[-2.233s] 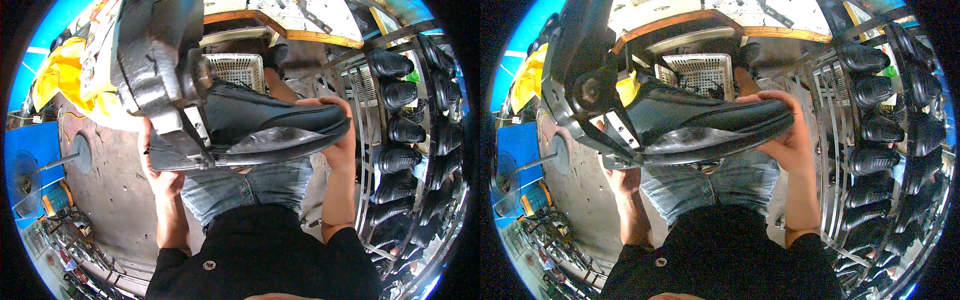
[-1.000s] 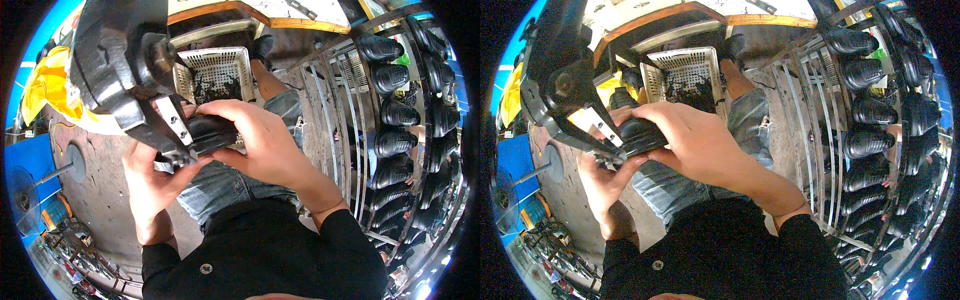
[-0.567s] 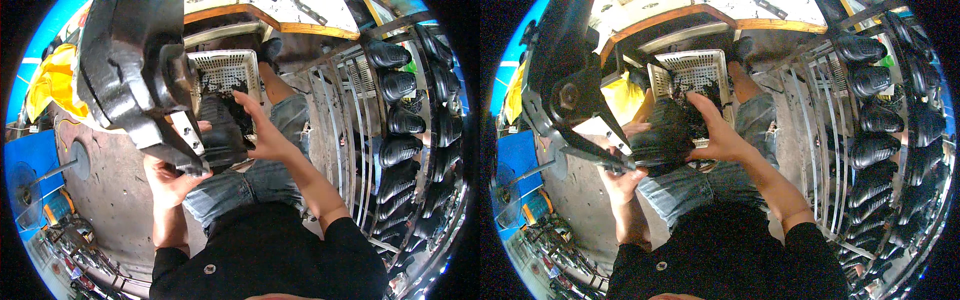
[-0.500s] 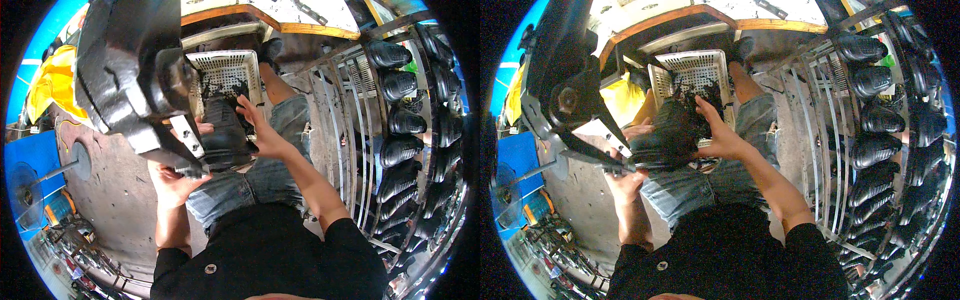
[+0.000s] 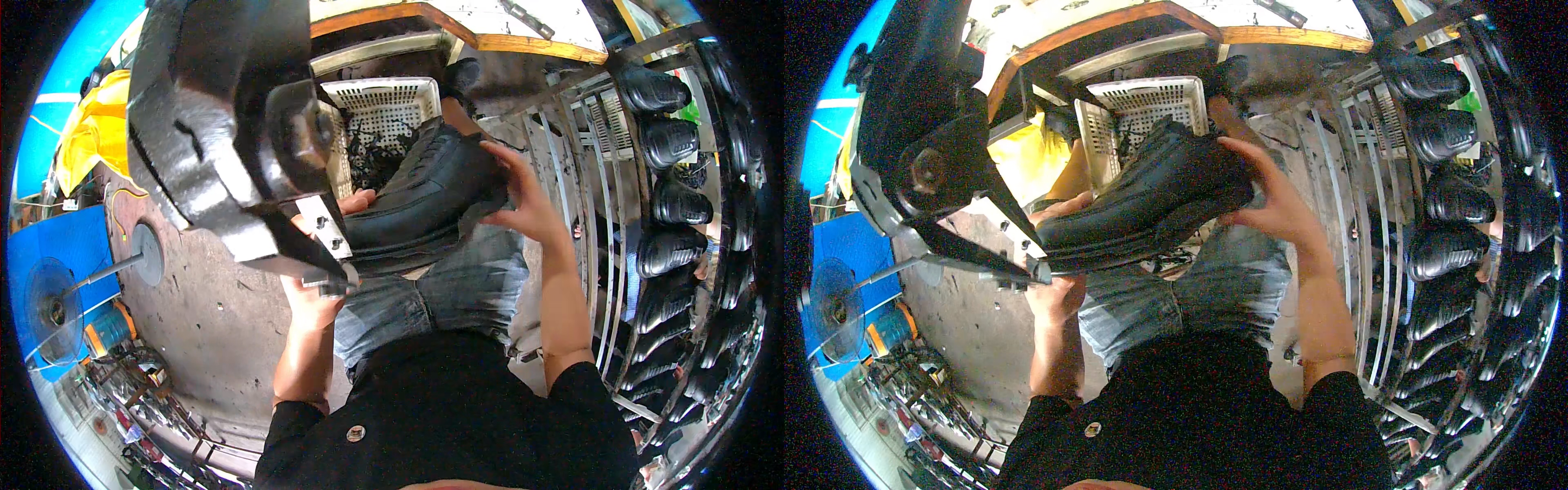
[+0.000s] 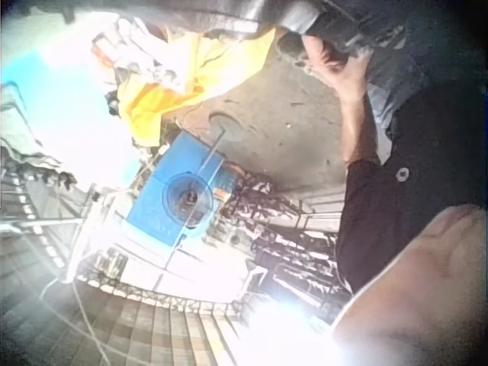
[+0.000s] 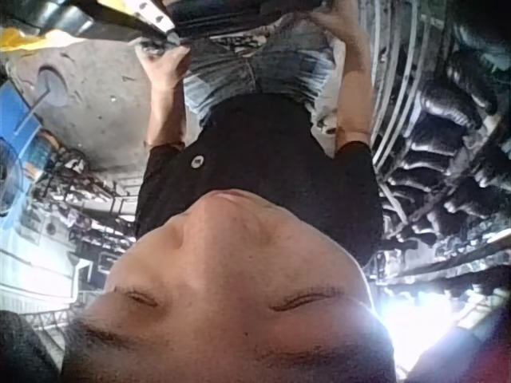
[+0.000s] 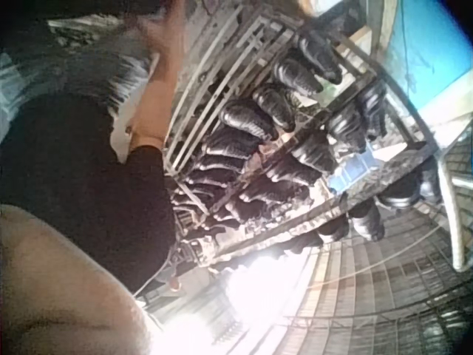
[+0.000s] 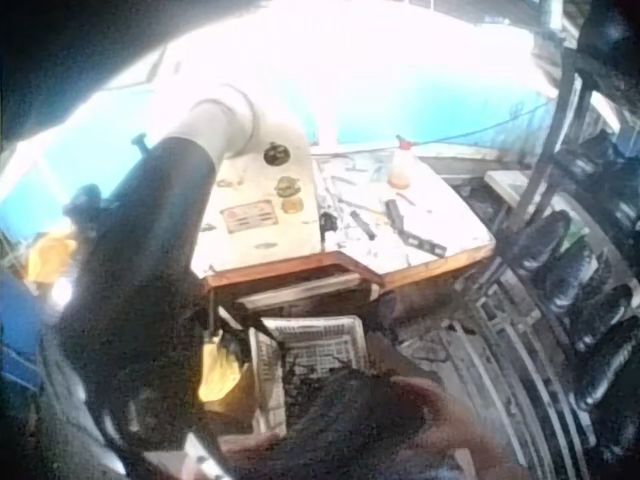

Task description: Attaching and inspecting soles on shoes using an industrial manufacturing machine.

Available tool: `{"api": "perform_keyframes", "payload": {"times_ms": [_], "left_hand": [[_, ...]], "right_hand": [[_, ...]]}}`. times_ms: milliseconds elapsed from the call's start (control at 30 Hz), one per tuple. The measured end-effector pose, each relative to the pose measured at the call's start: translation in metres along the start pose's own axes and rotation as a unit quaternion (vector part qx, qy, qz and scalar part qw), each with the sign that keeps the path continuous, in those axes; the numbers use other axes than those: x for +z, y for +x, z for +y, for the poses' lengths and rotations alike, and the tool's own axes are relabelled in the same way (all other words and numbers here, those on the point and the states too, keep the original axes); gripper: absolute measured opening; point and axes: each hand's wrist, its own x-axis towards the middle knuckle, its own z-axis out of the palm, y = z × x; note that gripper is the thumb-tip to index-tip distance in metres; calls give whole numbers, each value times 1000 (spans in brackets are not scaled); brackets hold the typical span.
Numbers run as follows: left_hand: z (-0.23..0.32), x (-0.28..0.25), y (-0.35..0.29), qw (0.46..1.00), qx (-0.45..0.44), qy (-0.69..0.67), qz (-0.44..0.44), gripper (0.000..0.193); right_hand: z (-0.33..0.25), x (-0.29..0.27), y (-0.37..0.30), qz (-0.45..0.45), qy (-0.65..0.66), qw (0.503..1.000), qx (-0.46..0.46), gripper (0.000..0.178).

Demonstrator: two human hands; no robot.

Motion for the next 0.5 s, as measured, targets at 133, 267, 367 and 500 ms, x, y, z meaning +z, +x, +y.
{"api": "perform_keyframes", "payload": {"times_ms": [133, 267, 367, 500], "left_hand": [[-6, 0, -2, 999, -7, -44, 20, 74], [-5, 2, -7, 986, -31, -153, 50, 83], [-20, -17, -30, 981, -89, -130, 115, 97], [-21, -11, -32, 946, -142, -254, 144, 94]], "right_hand": [[-36, -22, 2, 14, -108, 994, 8, 104], [-69, -36, 5, 50, -153, 987, -30, 105], [-93, -42, 8, 60, -222, 968, -99, 107], [-134, -36, 6, 85, -291, 944, -129, 114]]}}
